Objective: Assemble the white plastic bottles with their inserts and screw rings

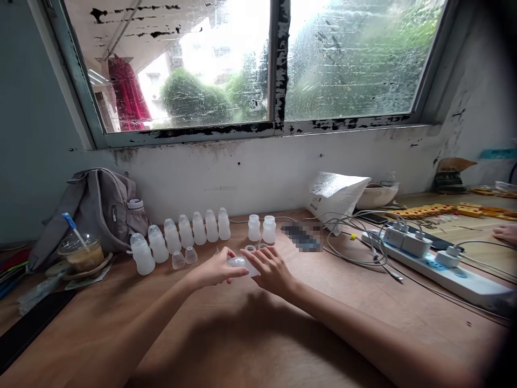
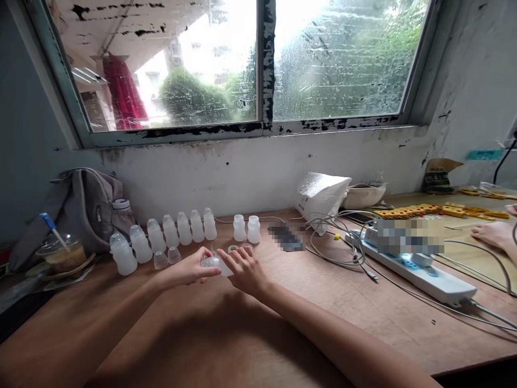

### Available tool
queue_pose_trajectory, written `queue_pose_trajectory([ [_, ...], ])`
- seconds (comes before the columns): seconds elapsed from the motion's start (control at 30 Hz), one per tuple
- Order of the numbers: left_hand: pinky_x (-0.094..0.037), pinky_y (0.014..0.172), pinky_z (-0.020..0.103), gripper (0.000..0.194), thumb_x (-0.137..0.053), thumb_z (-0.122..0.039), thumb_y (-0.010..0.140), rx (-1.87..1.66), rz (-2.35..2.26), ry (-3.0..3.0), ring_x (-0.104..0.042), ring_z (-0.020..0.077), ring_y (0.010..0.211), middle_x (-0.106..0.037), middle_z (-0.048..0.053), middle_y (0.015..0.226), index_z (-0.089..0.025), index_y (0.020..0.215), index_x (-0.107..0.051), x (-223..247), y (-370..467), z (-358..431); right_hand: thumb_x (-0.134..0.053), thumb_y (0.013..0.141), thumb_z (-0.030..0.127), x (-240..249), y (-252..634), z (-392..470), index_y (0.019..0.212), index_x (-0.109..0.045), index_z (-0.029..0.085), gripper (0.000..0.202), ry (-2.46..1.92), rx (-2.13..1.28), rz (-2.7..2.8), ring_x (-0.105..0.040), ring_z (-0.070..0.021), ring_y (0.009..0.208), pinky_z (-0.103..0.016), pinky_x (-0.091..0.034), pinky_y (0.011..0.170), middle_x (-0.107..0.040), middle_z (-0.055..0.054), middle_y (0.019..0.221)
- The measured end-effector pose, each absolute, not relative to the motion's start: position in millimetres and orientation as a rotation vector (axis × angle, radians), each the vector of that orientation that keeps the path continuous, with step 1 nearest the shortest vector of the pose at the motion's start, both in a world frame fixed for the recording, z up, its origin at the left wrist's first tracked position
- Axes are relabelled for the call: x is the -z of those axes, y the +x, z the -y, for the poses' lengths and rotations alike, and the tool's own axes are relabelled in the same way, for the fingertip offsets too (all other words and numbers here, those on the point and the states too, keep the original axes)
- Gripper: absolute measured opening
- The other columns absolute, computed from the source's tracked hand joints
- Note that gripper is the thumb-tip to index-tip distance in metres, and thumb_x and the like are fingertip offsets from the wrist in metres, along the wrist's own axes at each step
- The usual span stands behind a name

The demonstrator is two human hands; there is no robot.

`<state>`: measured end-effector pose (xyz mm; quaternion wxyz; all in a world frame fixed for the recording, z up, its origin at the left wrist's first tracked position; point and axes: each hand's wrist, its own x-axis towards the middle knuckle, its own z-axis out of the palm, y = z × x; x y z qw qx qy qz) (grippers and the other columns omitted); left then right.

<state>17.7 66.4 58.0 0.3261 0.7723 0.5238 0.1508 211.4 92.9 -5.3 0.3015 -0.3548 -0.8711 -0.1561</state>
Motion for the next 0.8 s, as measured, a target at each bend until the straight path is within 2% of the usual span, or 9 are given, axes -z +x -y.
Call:
queue_pose_trajectory([
  [0.13, -0.041, 0.056, 0.024, 0.046, -0.053, -0.049, 0.074, -0.687, -1.639, 2.571, -0.056, 0.016, 0.065, -0.053, 0.001, 0.075, -0.02, 0.106, -0.039, -57, 3, -77, -0.055, 0.063, 0.019, 8, 223, -105, 0.118, -0.043, 0.019, 0.056, -1.165, 0.127, 2.152, -0.056, -0.023, 0.084, -0.032, -0.04, 0.072, -0.06, -0.007, 0.102],
  [0.27, -0.044, 0.063, 0.027, 0.037, -0.049, -0.045, 0.078, -0.833, -1.687, 2.645, -0.056, 0.0141, 0.065, -0.053, 0.0, 0.085, -0.028, 0.11, -0.039, -59, -29, -99, -0.055, 0.067, 0.026, 4, 235, -114, 0.112, -0.044, 0.021, 0.047, -1.399, 0.002, 1.968, -0.059, -0.0226, 0.076, -0.028, -0.039, 0.061, -0.063, -0.005, 0.09],
  [0.37, -0.044, 0.071, 0.031, 0.035, -0.044, -0.036, 0.083, -0.881, -1.761, 2.636, -0.057, 0.0179, 0.079, -0.053, 0.004, 0.093, -0.026, 0.115, -0.035, -48, -50, -117, -0.055, 0.068, 0.028, 3, 236, -115, 0.111, -0.043, 0.021, 0.044, -1.412, -0.032, 1.964, -0.059, -0.0226, 0.073, -0.027, -0.038, 0.057, -0.062, -0.005, 0.087],
  [0.43, -0.042, 0.076, 0.033, 0.033, -0.044, -0.03, 0.083, -0.869, -1.819, 2.632, -0.055, 0.0204, 0.089, -0.053, 0.007, 0.094, -0.022, 0.114, -0.034, -37, -59, -126, -0.055, 0.069, 0.027, 4, 234, -114, 0.109, -0.045, 0.021, 0.042, -1.429, -0.058, 1.992, -0.059, -0.0221, 0.07, -0.026, -0.036, 0.056, -0.062, -0.005, 0.084],
  [0.6, -0.039, 0.079, 0.034, 0.026, -0.048, -0.028, 0.081, -0.639, -1.844, 2.775, -0.053, 0.0213, 0.093, -0.056, 0.007, 0.098, -0.02, 0.105, -0.043, -16, -65, -136, -0.054, 0.069, 0.024, 7, 231, -113, 0.108, -0.044, 0.021, 0.041, -1.407, -0.081, 2.047, -0.058, -0.0218, 0.074, -0.026, -0.036, 0.058, -0.061, -0.005, 0.086],
  [0.7, -0.037, 0.081, 0.033, 0.032, -0.051, -0.028, 0.08, -0.582, -1.88, 2.83, -0.051, 0.0214, 0.096, -0.058, 0.007, 0.098, -0.019, 0.109, -0.043, -10, -64, -136, -0.055, 0.069, 0.026, 9, 231, -114, 0.11, -0.041, 0.021, 0.044, -1.37, -0.171, 2.044, -0.058, -0.0214, 0.074, -0.027, -0.037, 0.059, -0.061, -0.005, 0.086],
  [0.8, -0.036, 0.081, 0.033, 0.034, -0.052, -0.032, 0.079, -0.537, -1.92, 2.842, -0.052, 0.0209, 0.091, -0.06, 0.005, 0.09, -0.021, 0.11, -0.044, -6, -64, -136, -0.056, 0.069, 0.028, 11, 231, -115, 0.112, -0.035, 0.021, 0.048, -1.328, -0.279, 2.003, -0.058, -0.0206, 0.072, -0.027, -0.039, 0.059, -0.059, -0.004, 0.085],
])
